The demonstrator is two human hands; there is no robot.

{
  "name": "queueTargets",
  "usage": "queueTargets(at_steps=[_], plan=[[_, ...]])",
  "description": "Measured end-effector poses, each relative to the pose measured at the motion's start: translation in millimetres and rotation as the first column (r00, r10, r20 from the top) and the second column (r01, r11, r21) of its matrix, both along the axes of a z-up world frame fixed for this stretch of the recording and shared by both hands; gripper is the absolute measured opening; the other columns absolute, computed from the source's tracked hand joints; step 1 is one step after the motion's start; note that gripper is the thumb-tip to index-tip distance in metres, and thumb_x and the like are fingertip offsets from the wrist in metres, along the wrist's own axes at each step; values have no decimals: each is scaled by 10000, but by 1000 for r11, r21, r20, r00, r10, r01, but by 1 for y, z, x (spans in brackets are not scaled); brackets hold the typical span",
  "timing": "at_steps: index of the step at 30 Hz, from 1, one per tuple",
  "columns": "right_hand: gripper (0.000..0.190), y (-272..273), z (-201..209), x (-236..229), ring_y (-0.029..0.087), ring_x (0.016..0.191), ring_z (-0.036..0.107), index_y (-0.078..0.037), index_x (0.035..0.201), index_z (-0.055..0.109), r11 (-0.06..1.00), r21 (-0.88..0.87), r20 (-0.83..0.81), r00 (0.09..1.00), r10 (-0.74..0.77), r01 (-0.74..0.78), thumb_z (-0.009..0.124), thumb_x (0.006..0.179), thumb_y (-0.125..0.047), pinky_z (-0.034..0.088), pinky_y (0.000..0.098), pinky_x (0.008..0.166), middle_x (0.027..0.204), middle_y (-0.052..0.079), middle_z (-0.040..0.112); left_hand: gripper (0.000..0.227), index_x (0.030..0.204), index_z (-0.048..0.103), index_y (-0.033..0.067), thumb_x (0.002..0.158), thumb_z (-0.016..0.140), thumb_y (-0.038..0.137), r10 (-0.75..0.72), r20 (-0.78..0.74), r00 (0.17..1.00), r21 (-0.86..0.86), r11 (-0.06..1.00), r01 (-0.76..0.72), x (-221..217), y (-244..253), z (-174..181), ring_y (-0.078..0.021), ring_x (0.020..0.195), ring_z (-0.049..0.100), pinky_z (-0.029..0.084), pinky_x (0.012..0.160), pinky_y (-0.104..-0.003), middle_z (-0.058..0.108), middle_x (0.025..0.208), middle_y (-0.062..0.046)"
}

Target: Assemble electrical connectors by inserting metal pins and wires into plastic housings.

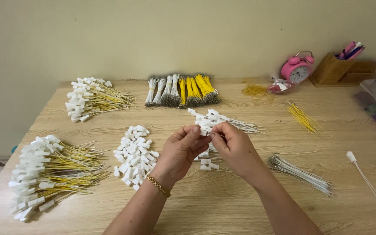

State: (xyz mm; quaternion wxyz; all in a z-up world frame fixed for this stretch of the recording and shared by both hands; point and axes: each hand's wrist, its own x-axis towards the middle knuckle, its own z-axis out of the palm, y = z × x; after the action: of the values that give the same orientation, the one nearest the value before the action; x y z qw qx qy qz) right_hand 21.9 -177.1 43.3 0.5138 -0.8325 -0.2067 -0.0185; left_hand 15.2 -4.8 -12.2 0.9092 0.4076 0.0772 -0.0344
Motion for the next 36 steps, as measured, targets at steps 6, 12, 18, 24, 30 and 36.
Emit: queueTargets(at_steps=[6, 12, 18, 24, 30, 36], plan=[[124, 1, -1, -5, 303, 732, 698, -67, 969, 696, 999, -42, 112, 994, -16, 20, 617, 960, -163, 545, 421, 674, 784, 182, 706, 212, 1035, 653, 88, 936, 745, 251, -7, -22, 1000, -15, 1000, 7, 0, 1, 0, -290, 915, 777, 624, 865, -416, 762, 942, -126], [129, -2, -10, 1, 332, 832, 725, -145, 991, 703, 984, -166, 230, 973, -30, 69, 610, 977, -233, 559, 423, 702, 837, 122, 717, 193, 977, 651, 89, 925, 763, 236, 36, -29, 999, -33, 999, -37, 0, -8, 0, -286, 877, 778, 628, 848, -412, 748, 896, -120], [157, -5, -17, 10, 318, 823, 706, -172, 932, 688, 981, -177, 313, 950, -22, 80, 606, 1005, -285, 548, 417, 717, 784, 75, 690, 174, 937, 639, 75, 952, 742, 214, 95, -56, 994, 26, 995, -93, 13, -10, -13, -311, 855, 758, 615, 871, -442, 694, 881, -150], [133, -59, -10, 28, 405, 979, 690, -143, 1025, 732, 919, -387, 185, 983, -7, 79, 624, 965, -192, 529, 485, 850, 945, 143, 733, 247, 1115, 687, 68, 927, 784, 196, 48, 163, 985, 565, 814, -133, 30, -23, 2, -151, 869, 694, 529, 785, -244, 729, 950, -58], [155, -186, -52, 41, 372, 977, 709, -167, 989, 768, 640, -721, 199, 964, -179, 268, 664, 931, -267, 543, 471, 862, 931, 131, 727, 180, 1087, 763, 235, 949, 734, 348, -44, 257, 965, 955, 168, -246, 39, -12, -17, -287, 1056, 725, 552, 878, -452, 796, 1004, -33], [157, -205, -79, 58, 379, 1024, 696, -176, 994, 765, 629, -739, 220, 969, -109, 239, 727, 882, -279, 542, 488, 912, 967, 115, 719, 247, 1149, 762, 136, 936, 741, 260, -46, 329, 943, 939, 125, -321, 29, -2, -14, -395, 1057, 701, 543, 900, -527, 769, 1071, -135]])
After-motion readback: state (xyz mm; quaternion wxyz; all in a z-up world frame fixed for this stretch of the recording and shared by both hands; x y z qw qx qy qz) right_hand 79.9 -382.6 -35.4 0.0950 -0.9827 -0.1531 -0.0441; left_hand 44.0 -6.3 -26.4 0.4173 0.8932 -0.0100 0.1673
